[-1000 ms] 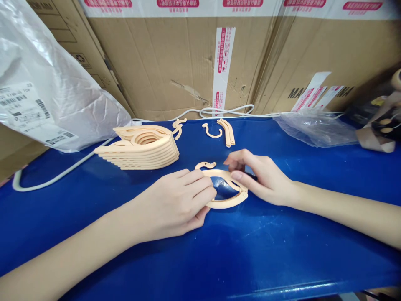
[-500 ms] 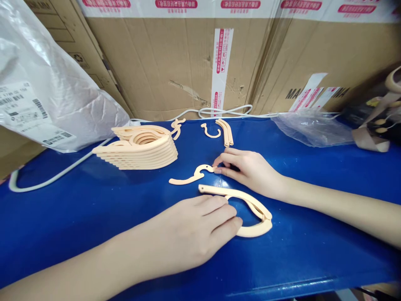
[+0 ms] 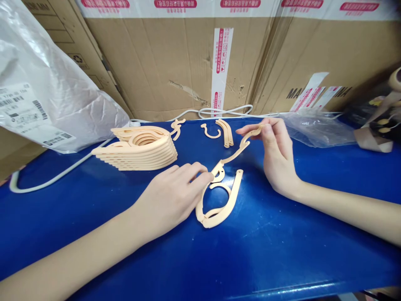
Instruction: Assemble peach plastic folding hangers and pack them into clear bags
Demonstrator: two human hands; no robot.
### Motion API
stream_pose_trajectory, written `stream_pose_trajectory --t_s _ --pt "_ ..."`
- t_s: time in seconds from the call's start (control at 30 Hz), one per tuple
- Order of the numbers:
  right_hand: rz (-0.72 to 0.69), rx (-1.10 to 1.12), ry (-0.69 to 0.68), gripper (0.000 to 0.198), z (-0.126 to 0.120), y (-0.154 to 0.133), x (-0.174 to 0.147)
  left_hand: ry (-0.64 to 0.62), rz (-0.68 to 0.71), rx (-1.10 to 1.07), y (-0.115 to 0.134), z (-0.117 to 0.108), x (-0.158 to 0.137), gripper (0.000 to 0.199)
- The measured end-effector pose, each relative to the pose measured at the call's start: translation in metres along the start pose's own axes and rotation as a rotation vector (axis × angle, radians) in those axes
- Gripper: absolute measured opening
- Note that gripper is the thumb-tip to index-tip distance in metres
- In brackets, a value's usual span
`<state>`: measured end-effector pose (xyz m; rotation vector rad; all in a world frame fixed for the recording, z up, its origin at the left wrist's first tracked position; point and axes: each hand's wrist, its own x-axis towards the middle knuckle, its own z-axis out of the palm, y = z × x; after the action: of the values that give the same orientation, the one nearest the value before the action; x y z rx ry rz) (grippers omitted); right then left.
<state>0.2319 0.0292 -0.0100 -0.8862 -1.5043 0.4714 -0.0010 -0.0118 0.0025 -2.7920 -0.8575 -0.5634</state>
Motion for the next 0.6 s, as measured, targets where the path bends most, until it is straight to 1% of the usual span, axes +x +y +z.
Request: stream_pose_trajectory --t_s 0.1,0.17,0.23,0.33,0.47,0.53,0.6 --pt "-0.018 0.052 0.043 0.015 0.001 0.0 -0.001 -0.059 0.016 -0.061 0.008 -0.001 0.001 0.027" --pt "-0.022 0.06 0.049 0.015 0.001 0.0 -0.002 -0.094 0.039 -0.079 0.011 -0.001 0.0 0.031" --pt "0.0 0.059 0.022 0.016 0.0 0.0 -0.003 -0.081 0.038 -0.077 0.01 0.0 0.0 0.033" --pt "0.058 0.051 -0.057 0.019 -0.001 -0.002 -0.005 -0.042 0.037 0.015 0.003 0.0 0.0 0.029" --pt "0.141 -0.004 -0.193 0.02 -0.002 -0.005 -0.006 -0.046 0.049 0.188 -0.009 -0.002 -0.001 0.03" --pt "0.204 -0.031 -0.284 0.023 -0.002 -0.005 -0.006 -0.057 0.025 0.207 -0.014 -0.003 -0.001 0.033" --pt "0.241 -0.071 -0.346 0.024 -0.002 -0.004 -0.006 -0.06 -0.004 0.197 -0.018 -0.004 -0.002 0.034"
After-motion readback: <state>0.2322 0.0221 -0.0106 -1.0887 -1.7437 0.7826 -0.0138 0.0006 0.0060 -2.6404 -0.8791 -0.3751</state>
